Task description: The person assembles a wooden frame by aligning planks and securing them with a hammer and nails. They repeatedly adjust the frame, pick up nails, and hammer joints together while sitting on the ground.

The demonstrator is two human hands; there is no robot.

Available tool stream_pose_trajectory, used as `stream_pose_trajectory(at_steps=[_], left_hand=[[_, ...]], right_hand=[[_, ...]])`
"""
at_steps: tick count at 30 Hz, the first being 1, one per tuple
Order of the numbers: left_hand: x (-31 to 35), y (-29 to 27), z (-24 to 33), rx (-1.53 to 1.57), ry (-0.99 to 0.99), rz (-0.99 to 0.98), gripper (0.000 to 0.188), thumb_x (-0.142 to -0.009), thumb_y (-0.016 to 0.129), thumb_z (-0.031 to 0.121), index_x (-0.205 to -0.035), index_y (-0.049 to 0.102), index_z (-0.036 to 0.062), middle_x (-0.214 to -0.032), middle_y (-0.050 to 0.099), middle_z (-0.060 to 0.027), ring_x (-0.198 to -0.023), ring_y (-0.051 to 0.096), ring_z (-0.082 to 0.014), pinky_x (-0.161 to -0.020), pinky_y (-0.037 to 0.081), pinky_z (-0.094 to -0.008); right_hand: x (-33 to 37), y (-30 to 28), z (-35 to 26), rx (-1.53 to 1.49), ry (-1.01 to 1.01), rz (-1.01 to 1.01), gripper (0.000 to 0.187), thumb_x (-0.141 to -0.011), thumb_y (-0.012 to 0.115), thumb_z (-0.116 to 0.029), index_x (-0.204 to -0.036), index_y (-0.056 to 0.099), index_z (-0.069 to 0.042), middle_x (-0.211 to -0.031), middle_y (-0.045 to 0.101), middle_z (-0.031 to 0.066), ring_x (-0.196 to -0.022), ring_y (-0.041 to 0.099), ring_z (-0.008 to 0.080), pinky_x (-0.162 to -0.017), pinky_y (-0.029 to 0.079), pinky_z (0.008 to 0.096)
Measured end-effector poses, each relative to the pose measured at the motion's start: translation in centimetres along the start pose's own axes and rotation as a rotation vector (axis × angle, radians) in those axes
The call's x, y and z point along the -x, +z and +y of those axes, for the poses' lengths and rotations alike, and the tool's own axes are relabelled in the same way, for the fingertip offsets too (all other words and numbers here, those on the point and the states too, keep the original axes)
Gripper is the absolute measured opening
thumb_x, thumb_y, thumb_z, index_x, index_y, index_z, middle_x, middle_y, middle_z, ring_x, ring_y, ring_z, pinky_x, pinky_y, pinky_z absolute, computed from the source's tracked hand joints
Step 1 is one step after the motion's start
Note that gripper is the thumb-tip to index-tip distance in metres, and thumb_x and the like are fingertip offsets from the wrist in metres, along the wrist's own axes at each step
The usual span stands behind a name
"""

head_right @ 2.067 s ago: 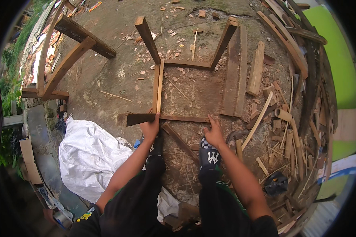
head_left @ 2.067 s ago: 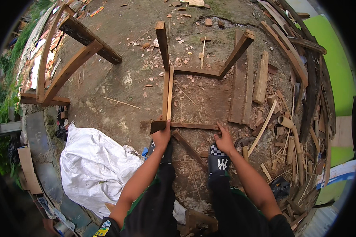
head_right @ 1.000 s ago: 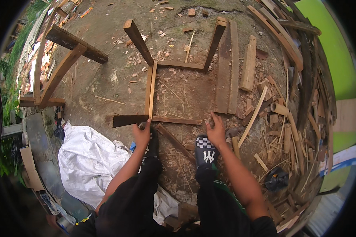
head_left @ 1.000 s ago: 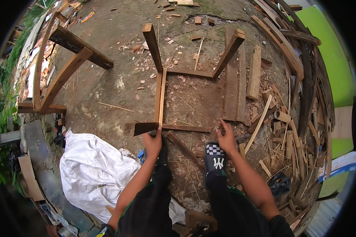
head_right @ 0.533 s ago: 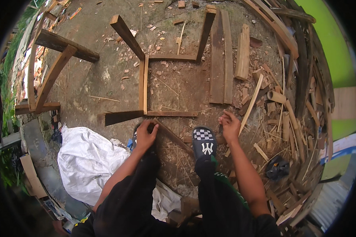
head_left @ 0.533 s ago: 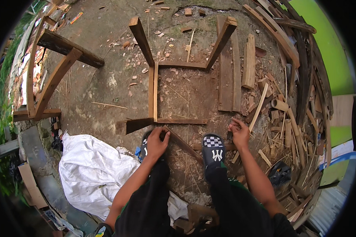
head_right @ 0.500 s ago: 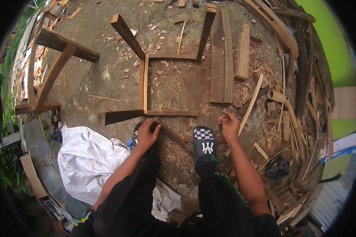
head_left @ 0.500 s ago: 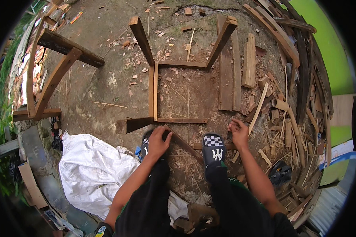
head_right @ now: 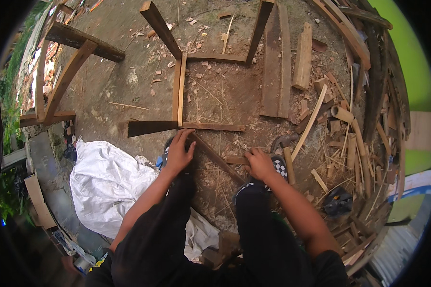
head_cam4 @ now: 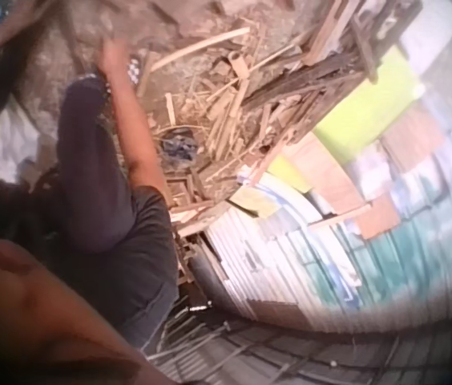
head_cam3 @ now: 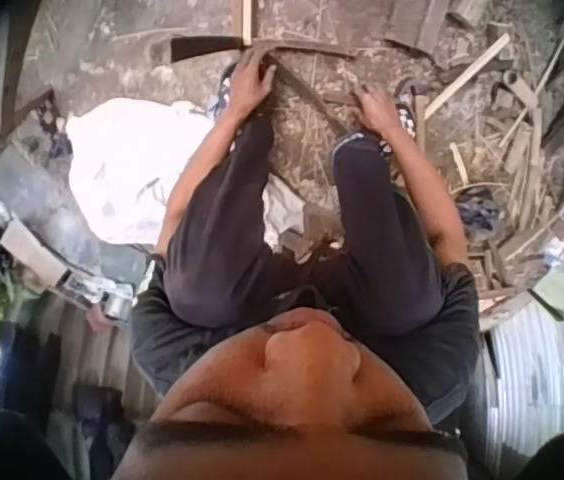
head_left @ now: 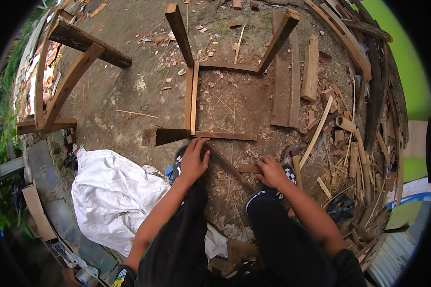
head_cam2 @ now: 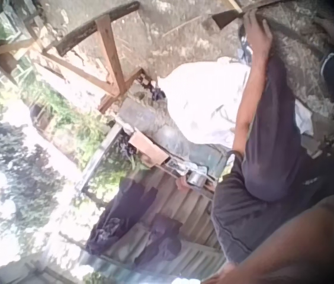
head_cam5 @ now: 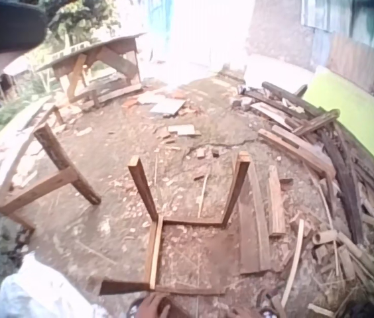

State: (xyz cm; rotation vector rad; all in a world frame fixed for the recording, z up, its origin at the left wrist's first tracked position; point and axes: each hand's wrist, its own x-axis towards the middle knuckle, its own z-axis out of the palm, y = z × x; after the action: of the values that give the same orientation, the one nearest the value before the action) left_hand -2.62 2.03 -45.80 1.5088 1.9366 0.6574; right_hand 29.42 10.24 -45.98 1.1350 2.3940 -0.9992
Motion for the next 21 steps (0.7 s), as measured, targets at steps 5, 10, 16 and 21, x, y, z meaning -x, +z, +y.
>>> stream_pose_trajectory(at_steps=[5, 10, 16, 21], left_hand=[[0.5, 0.3, 0.2, -0.008, -0.027, 0.063, 0.024, -0.096, 0.073, 0.011, -0.120, 0.072, 0.0069, -0.127, 0.068, -0.0148, -0.117, 0.067, -0.0392, -0.098, 0.056, -0.0455], [-0.2, 0.2, 1.2, 0.072, 0.045, 0.090, 0.020, -0.097, 0.072, 0.010, -0.117, 0.073, 0.0053, -0.119, 0.070, -0.0152, -0.110, 0.069, -0.0393, -0.094, 0.057, -0.0448], [-0.9, -0.3, 3.5, 0.203, 0.101, -0.065, 0.021, -0.099, 0.072, 0.016, -0.118, 0.073, 0.0050, -0.115, 0.072, -0.0167, -0.109, 0.070, -0.0409, -0.093, 0.057, -0.0452], [-2.7, -0.5, 6.7, 0.438, -0.031, -0.419, 0.044, -0.107, 0.068, 0.024, -0.147, 0.060, 0.0077, -0.125, 0.074, -0.0164, -0.110, 0.073, -0.0281, -0.097, 0.056, -0.0410]], right_hand=[[-0.1, 2.7, 1.0, 0.250, -0.029, 0.039, 0.052, -0.088, 0.080, -0.015, -0.135, 0.059, -0.009, -0.135, 0.058, 0.0156, -0.130, 0.054, 0.0405, -0.107, 0.048, 0.0512], [0.5, 2.2, 2.0, -0.037, -0.010, 0.266, 0.050, -0.090, 0.076, -0.009, -0.136, 0.057, -0.005, -0.134, 0.056, 0.0207, -0.124, 0.057, 0.0431, -0.105, 0.049, 0.0517], [-2.0, -6.3, 1.9, -0.747, 0.113, 0.873, 0.031, -0.111, 0.059, -0.023, -0.128, 0.059, 0.003, -0.117, 0.070, 0.0220, -0.104, 0.072, 0.0318, -0.089, 0.059, 0.0424], [-5.2, -12.2, 0.6, -1.491, 0.177, 0.611, 0.039, -0.115, 0.053, -0.032, -0.123, 0.061, 0.006, -0.105, 0.076, 0.0185, -0.096, 0.076, 0.0254, -0.088, 0.062, 0.0388]])
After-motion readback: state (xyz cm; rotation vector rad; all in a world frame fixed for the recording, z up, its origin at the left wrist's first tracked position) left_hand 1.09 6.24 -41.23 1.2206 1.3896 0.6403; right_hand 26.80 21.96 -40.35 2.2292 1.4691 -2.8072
